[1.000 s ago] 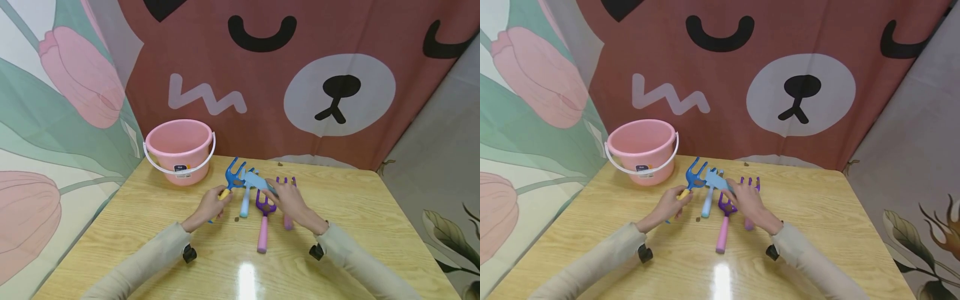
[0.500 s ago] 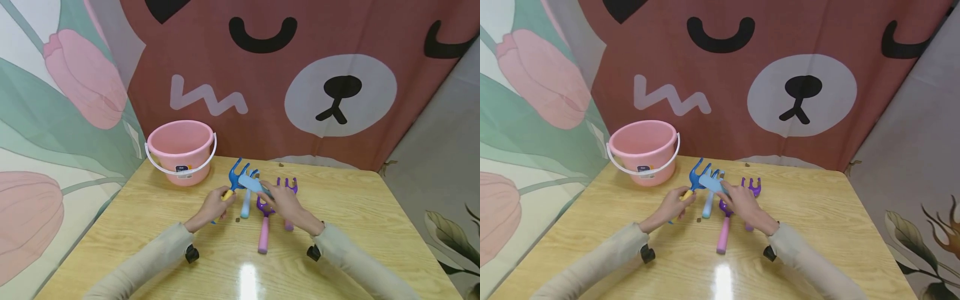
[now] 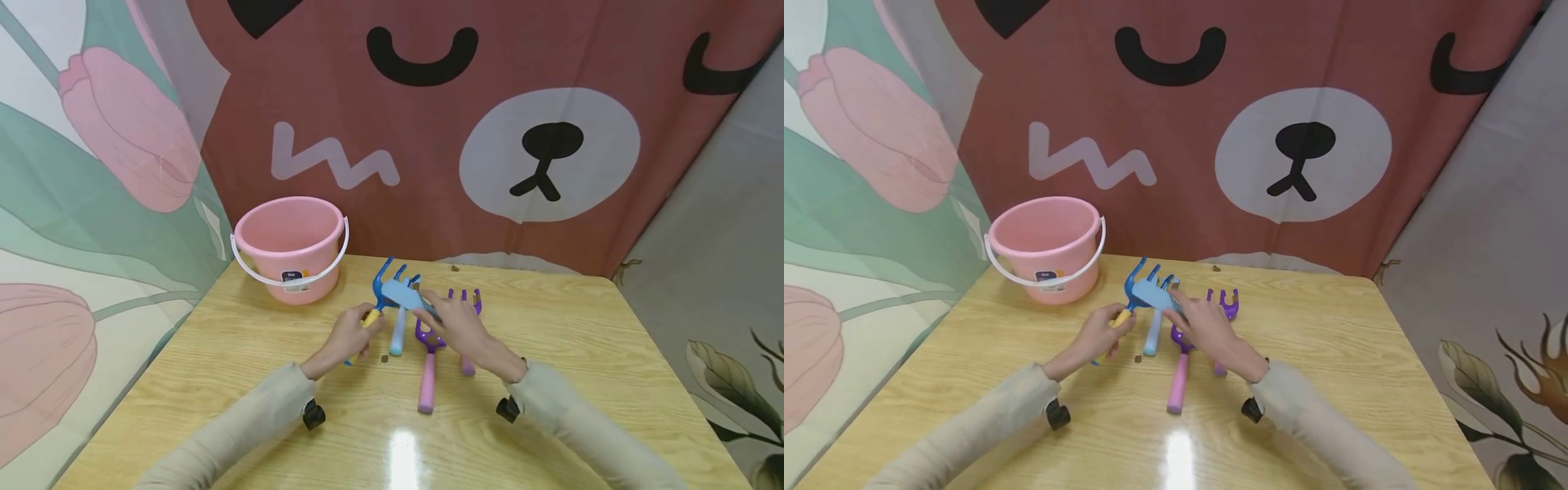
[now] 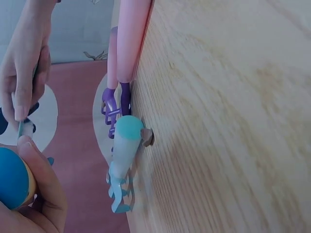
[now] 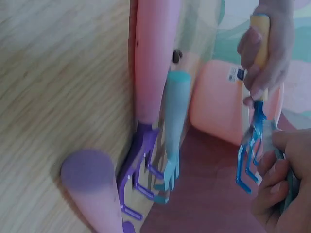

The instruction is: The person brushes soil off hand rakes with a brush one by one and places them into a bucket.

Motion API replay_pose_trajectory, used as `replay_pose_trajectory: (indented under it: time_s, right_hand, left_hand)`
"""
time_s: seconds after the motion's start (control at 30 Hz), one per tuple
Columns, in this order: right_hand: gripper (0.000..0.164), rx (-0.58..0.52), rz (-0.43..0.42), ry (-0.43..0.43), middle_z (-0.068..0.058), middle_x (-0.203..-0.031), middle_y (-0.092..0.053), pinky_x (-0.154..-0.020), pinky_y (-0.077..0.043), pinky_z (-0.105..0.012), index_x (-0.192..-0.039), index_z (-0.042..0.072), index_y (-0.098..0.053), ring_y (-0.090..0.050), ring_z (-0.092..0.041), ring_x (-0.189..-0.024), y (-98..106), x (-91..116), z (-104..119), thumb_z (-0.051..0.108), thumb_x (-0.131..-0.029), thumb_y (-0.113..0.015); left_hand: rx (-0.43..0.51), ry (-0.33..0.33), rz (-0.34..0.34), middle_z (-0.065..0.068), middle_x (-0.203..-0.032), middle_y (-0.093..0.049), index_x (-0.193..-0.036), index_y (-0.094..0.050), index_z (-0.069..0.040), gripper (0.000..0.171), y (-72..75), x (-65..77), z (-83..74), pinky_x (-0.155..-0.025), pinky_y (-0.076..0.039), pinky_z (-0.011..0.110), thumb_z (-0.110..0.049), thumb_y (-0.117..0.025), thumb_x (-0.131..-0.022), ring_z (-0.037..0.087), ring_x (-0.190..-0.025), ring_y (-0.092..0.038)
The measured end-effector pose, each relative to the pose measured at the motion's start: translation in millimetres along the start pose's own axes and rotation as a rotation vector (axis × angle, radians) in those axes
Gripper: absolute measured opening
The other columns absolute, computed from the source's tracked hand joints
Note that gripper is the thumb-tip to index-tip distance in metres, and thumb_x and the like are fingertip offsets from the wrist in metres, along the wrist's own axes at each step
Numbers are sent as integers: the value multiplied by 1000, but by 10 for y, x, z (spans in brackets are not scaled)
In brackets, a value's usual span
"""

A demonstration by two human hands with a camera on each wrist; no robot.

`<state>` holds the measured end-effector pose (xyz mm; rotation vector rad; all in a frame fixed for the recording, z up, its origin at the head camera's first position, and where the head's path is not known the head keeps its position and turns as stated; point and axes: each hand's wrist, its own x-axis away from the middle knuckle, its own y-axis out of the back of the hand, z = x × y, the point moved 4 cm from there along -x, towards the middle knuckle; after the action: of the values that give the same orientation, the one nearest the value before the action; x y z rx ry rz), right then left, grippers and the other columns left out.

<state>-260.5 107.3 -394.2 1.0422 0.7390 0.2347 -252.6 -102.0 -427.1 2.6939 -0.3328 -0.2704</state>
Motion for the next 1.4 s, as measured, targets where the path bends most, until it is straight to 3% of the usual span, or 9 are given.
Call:
replay_pose_trajectory:
  time_s: [0.17, 0.43, 0.6, 0.77, 0.9, 1.13, 1.4]
  right_hand:
    - [41, 32, 35, 0, 8, -57, -47, -38, -34, -18, -130, 0, -59, -37, -2, -41, -78, 21, -6, 29, -100, -60]
    - [37, 98, -34, -32, 7, -56, -43, -37, -30, -19, -122, -2, -63, -33, -3, -40, -21, 90, -195, 25, -97, -66]
    - [39, 49, -48, -32, 7, -54, -42, -37, -29, -20, -126, -2, -61, -32, -3, -39, 21, 25, -110, 26, -99, -64]
    - [41, 4, 7, 10, 8, -56, -46, -37, -31, -17, -128, -2, -59, -34, -1, -39, -49, -8, 15, 27, -100, -62]
    - [41, 29, 20, -26, 9, -55, -43, -37, -31, -18, -128, -2, -59, -34, -1, -40, -95, 45, -41, 27, -99, -63]
    - [39, 35, 16, -75, 9, -56, -41, -38, -30, -19, -125, -4, -61, -33, -2, -40, -36, 114, -202, 25, -100, -62]
    - [41, -21, 16, -49, 8, -56, -45, -37, -31, -19, -130, -1, -58, -35, -3, -40, -3, 40, -88, 27, -101, -60]
  left_hand:
    - [19, -4, -6, 12, -63, -55, -106, -63, 2, 15, -6, 2, 2, -34, -43, 26, -12, -61, -99, 12, -36, -49]
    - [22, 41, -24, 23, -71, -58, -108, -63, 0, 15, 42, 23, 47, -35, -42, 24, -12, -61, -99, 15, -37, -49]
    - [14, 11, -21, 22, -67, -57, -109, -62, 3, 18, 41, 9, 31, -34, -42, 26, -12, -61, -99, 13, -35, -49]
    - [23, 0, -5, 24, -70, -58, -109, -61, 7, 21, 14, 6, 21, -34, -43, 27, -12, -60, -99, 12, -35, -49]
    - [35, 25, -12, 20, -70, -57, -109, -62, 4, 20, 22, 17, 43, -34, -42, 25, -13, -61, -99, 12, -36, -49]
    - [22, 45, -28, 27, -75, -58, -111, -62, 2, 20, 69, 20, 113, -34, -41, 24, -14, -61, -99, 11, -36, -48]
    - [23, 22, -5, 28, -72, -58, -110, -62, 2, 19, 9, 7, 51, -35, -41, 24, -13, -60, -100, 10, -35, -48]
